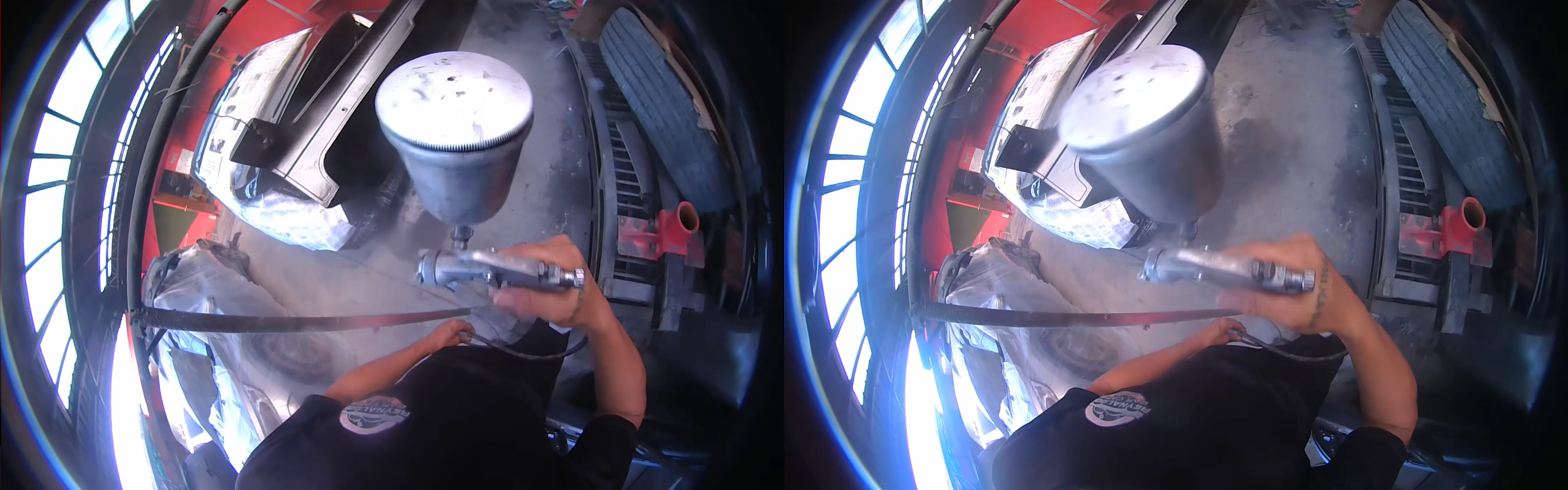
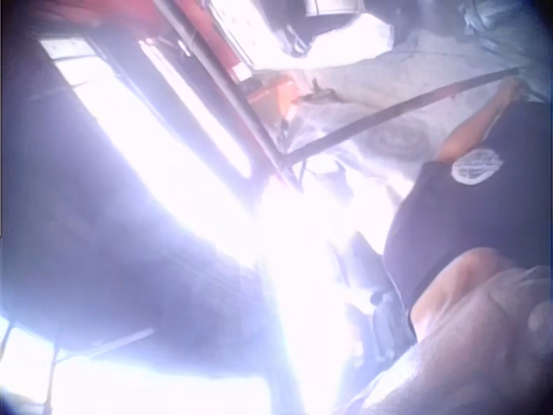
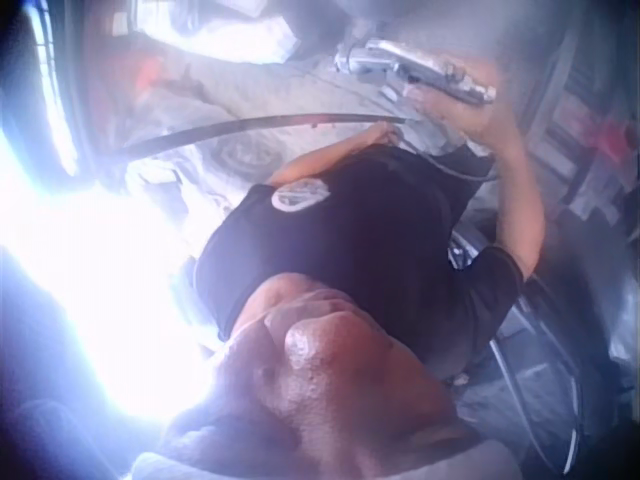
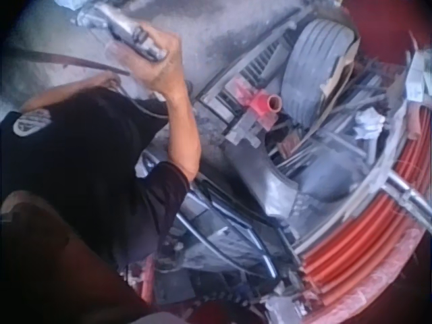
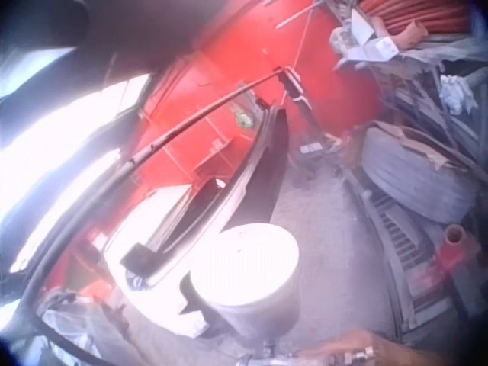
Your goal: The person uses a spray gun to apply black paint to a car spoiler and rear bumper in a workshop. They move around the parts to cover different surfaces, including the spoiler's underside and the bumper's edges, while holding the spray gun and managing the air hose.
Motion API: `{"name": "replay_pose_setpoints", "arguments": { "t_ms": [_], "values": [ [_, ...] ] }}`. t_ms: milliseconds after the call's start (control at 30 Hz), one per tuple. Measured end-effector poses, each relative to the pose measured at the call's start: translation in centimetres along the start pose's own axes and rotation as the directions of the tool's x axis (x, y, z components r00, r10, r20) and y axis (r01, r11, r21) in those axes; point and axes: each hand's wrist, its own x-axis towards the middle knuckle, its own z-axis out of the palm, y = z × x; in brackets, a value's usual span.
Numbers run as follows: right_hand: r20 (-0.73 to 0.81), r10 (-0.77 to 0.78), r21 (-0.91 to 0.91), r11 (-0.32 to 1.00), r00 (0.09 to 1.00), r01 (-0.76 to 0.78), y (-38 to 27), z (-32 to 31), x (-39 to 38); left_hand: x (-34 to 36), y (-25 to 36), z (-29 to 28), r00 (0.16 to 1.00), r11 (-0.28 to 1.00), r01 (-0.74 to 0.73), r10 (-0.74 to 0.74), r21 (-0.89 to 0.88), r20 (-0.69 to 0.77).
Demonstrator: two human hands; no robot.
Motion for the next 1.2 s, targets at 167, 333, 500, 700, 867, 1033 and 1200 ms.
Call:
{"name": "replay_pose_setpoints", "arguments": {
  "t_ms": [167, 333, 500, 700, 867, 1033, 1200],
  "values": [
    [-0.246, 0.347, 0.043, 0.937, 0.905, -0.348, 4.4, -1.6, 1.2, -1.2, 0.5, 0.3, 0.999, 1.0, -0.005, 0.005, 0.0, -0.045],
    [-0.561, 0.318, 0.007, 0.925, 0.764, -0.38, 11.2, -3.3, 2.7, -2.5, 0.6, 0.1, 0.997, 0.996, 0.074, -0.074, -0.039, 0.007],
    [-0.677, 0.243, 0.012, 0.947, 0.694, -0.32, 12.3, -1.8, 2.2, -4.5, -0.8, 0.3, 0.996, 0.997, 0.075, -0.075, -0.001, -0.053],
    [-0.406, 0.38, 0.056, 0.918, 0.832, -0.392, 5.2, 2.4, -2.7, -4.5, -1.4, 0.6, 0.996, 1.0, -0.022, 0.023, 0.011, -0.091],
    [-0.068, 0.148, -0.136, 0.978, 0.987, -0.156, -1.8, 6.3, -4.0, -4.0, -1.4, 0.5, 0.996, 0.998, -0.069, 0.069, -0.003, -0.05],
    [0.046, -0.08, -0.253, 0.963, 0.996, 0.089, -6.6, 9.3, -1.9, -4.4, 0.3, 0.4, 0.988, 0.992, -0.116, 0.11, -0.056, -0.107],
    [-0.26, 0.085, -0.488, 0.848, 0.962, -0.207, -11.0, 11.6, -0.5, -3.0, 0.0, 0.4, 0.947, 0.96, -0.273, 0.255, -0.067, -0.194]
  ]
}}
